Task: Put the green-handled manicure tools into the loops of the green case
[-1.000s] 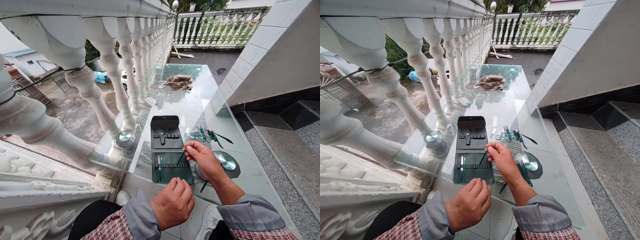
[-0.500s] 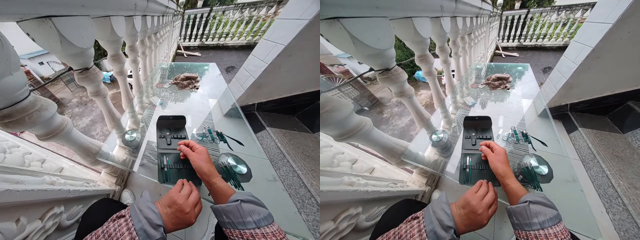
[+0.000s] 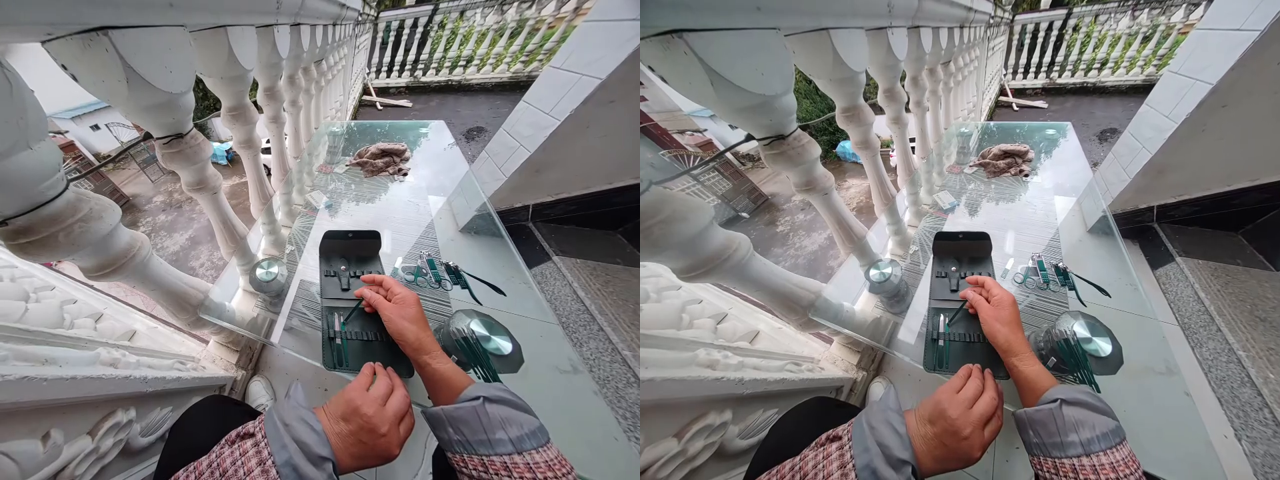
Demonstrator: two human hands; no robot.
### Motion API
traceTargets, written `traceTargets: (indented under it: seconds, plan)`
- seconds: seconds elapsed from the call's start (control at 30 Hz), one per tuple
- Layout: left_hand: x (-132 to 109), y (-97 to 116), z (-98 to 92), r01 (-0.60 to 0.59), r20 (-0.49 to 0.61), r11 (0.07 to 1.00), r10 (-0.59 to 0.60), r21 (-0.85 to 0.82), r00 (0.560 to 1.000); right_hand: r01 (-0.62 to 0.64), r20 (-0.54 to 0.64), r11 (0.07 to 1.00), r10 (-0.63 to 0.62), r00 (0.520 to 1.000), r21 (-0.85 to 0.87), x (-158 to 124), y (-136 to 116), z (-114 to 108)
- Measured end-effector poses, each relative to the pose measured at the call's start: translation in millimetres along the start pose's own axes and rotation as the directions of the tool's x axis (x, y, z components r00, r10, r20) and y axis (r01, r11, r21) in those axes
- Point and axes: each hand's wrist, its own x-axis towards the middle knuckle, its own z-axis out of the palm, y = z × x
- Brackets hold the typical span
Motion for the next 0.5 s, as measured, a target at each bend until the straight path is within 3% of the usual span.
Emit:
traceTargets:
  seconds: [0.27, 0.5]
  plan:
    - [1, -1, -1.3, -0.008, 0.005, 1.000, 0.008, 0.003, 1.000, 0.045, 0.070, 0.989, -0.035, 0.997, -0.142, 8, 2, -4]
    - [1, -1, -1.0, -0.014, 0.030, 1.000, 0.014, -0.008, 0.999, 0.007, 0.126, 0.992, 0.009, 0.992, -0.127, 6, 0, 7]
